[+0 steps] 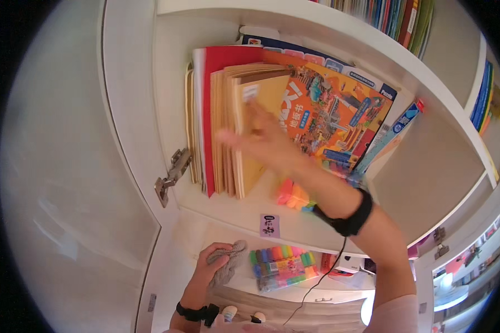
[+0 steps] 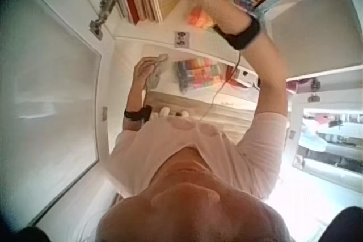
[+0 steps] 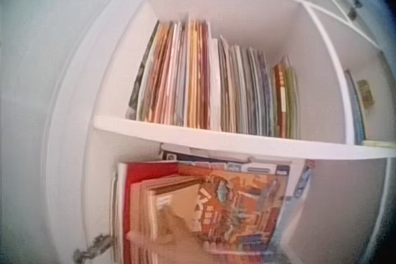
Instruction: Organizing books and stationery in a cabinet.
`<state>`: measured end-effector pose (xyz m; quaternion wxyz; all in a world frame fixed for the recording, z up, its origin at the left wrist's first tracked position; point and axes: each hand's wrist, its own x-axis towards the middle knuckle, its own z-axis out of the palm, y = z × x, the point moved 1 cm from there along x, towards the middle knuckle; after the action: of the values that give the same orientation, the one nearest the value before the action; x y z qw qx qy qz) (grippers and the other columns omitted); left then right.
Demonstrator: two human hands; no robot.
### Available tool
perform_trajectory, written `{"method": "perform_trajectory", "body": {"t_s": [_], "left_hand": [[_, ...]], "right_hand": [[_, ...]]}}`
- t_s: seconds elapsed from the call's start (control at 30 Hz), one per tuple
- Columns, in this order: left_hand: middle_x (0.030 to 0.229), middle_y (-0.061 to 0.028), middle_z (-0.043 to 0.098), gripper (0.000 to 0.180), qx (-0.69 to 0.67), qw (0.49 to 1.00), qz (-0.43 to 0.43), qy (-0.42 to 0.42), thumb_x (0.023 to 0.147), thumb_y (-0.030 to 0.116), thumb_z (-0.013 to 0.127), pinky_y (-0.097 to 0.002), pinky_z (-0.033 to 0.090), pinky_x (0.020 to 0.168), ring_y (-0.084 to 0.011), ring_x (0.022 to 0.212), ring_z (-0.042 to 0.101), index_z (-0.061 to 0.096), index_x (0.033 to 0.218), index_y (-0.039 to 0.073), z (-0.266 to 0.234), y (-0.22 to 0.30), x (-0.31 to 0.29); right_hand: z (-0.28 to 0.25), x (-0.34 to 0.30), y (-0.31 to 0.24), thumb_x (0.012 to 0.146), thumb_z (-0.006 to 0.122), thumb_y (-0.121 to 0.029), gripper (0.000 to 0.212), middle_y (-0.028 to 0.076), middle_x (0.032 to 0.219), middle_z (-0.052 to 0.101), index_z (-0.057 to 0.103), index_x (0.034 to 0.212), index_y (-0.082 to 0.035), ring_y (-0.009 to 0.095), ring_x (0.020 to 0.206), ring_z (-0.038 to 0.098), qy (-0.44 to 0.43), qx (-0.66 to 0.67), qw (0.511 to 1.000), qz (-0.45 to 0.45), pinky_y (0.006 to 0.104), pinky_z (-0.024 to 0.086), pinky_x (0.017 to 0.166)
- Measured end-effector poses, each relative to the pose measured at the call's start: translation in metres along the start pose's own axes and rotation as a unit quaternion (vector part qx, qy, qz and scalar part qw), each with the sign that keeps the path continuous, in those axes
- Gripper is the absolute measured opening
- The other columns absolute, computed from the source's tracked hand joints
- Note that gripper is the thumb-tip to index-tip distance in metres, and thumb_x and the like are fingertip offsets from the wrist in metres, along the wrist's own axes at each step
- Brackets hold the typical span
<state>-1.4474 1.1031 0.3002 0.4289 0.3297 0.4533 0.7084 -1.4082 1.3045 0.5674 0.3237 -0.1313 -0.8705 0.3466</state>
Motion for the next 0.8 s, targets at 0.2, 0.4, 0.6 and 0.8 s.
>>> {"method": "perform_trajectory", "body": {"t_s": [0.2,0.4,0.6,0.8], "left_hand": [[0.112,-0.0098,0.06,0.022,-0.039,0.997,0.061,0.041,0.078,0.007,0.064,-0.0305,0.041,0.093,-0.0191,0.105,0.054,0.061,0.098,0.002,-0.005,0.041,-0.015],[0.112,-0.0117,0.06,0.022,-0.021,0.995,0.07,0.066,0.078,0.007,0.064,-0.0327,0.044,0.092,-0.0205,0.104,0.055,0.061,0.099,0.001,-0.026,0.027,-0.031],[0.11,-0.0115,0.061,0.023,-0.035,0.991,0.048,0.117,0.078,0.006,0.064,-0.0326,0.045,0.091,-0.0196,0.103,0.056,0.061,0.1,0.0,-0.04,0.017,-0.042],[0.109,-0.0101,0.061,0.022,-0.065,0.99,0.038,0.117,0.078,0.004,0.063,-0.0314,0.045,0.09,-0.0187,0.102,0.056,0.061,0.1,0.001,-0.043,0.013,-0.039]], "right_hand": [[0.013,0.017,0.033,0.06,0.081,-0.052,0.136,0.029,0.146,0.014,-0.01,0.14,0.009,0.032,0.137,0.02,-0.015,0.065,0.997,-0.044,0.0371,0.024,0.11],[0.015,0.022,0.039,0.054,0.081,-0.058,0.143,0.034,0.142,0.018,-0.01,0.136,0.016,0.037,0.136,0.02,-0.025,0.003,0.999,0.041,0.0353,0.019,0.112],[0.013,0.026,0.021,0.057,0.084,-0.047,0.138,0.033,0.143,0.017,-0.009,0.136,0.016,0.036,0.136,0.02,0.054,0.015,0.994,-0.091,0.0353,0.02,0.111],[-0.002,0.024,0.018,0.057,0.086,-0.044,0.138,0.031,0.144,0.015,-0.01,0.136,0.016,0.033,0.137,0.017,0.012,0.083,0.995,-0.045,0.0326,0.018,0.112]]}}
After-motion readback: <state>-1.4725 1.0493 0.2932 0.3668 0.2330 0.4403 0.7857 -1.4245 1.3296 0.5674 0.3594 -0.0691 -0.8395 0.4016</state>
